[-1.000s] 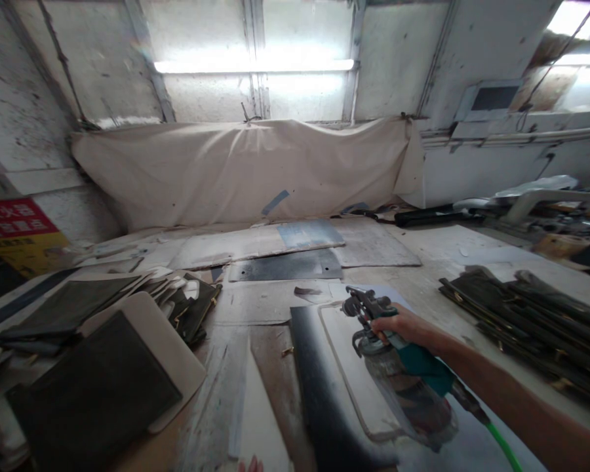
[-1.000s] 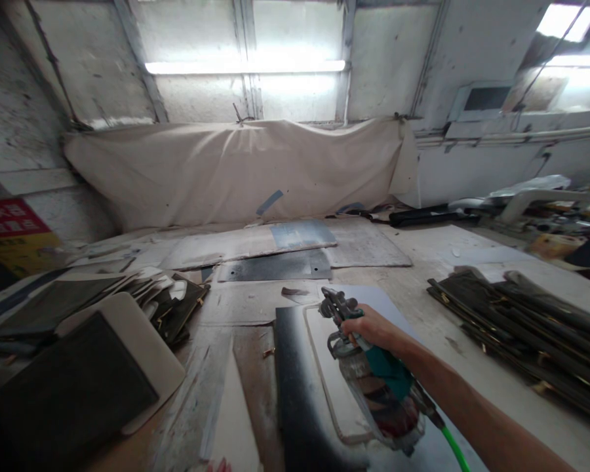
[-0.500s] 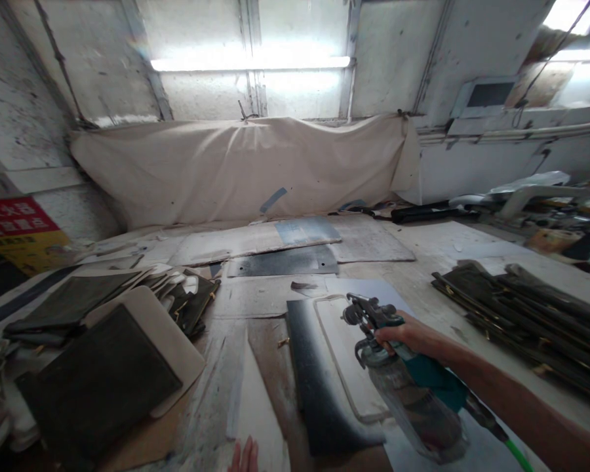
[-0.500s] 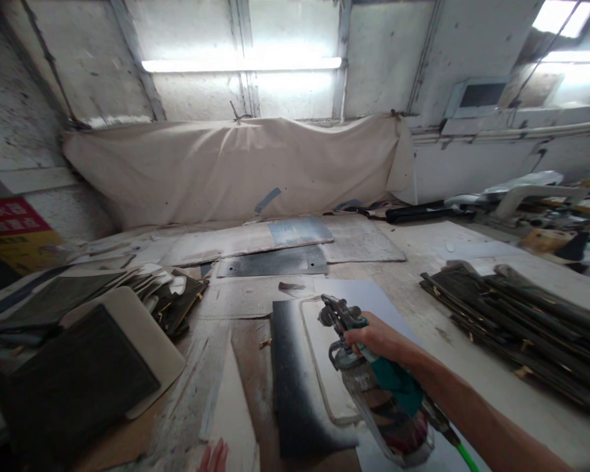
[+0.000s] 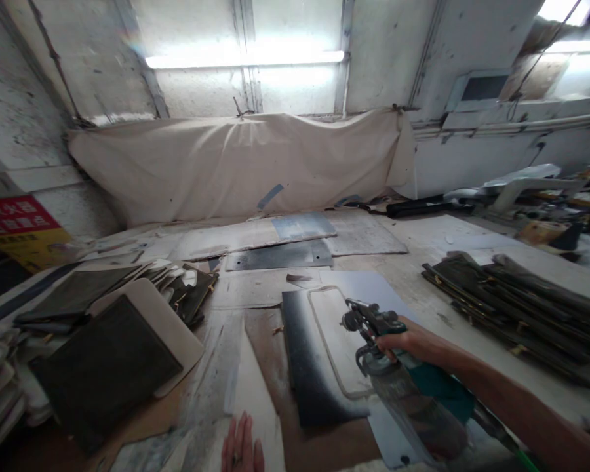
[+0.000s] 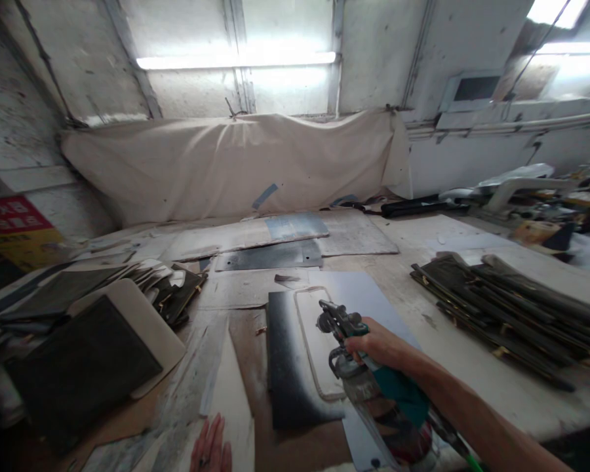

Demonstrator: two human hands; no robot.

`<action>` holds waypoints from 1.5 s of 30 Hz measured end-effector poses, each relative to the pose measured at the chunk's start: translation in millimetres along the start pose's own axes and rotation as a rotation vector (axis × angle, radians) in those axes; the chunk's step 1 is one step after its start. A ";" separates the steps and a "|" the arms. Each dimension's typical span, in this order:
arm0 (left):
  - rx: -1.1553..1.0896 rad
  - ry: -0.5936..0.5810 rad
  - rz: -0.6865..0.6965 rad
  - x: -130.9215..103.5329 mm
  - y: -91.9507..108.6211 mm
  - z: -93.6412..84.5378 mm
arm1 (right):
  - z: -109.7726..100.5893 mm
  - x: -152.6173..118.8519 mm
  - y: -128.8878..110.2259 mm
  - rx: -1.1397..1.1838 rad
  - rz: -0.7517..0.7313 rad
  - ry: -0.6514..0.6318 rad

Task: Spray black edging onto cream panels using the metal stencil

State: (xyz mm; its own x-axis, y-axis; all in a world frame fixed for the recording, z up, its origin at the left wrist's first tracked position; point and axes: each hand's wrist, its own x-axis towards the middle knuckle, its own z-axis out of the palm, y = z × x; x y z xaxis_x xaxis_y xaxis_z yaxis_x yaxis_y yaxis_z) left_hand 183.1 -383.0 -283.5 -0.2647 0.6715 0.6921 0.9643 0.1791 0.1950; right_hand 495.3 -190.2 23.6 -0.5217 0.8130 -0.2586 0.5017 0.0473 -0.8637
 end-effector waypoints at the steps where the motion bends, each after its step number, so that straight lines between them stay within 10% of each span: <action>1: 0.006 -0.017 0.014 -1.0 -1.5 -1.2 | 0.3 -3.2 2.0 -0.001 0.006 -0.003; 38: -0.045 -0.089 -0.110 2.0 34.0 -35.0 | 11.2 -99.1 59.4 -0.047 -0.037 -0.234; 45: -0.045 -0.097 -0.108 3.7 38.8 -40.2 | 10.3 -119.1 69.8 -0.001 0.033 -0.107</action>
State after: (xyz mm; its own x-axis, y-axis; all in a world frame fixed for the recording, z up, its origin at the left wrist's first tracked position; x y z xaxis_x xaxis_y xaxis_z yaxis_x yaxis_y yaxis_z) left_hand 219.2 -402.5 -245.4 -0.3625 0.7170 0.5954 0.9286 0.2230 0.2967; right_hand 585.3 -289.8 -10.4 -0.5756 0.7476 -0.3313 0.5201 0.0222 -0.8538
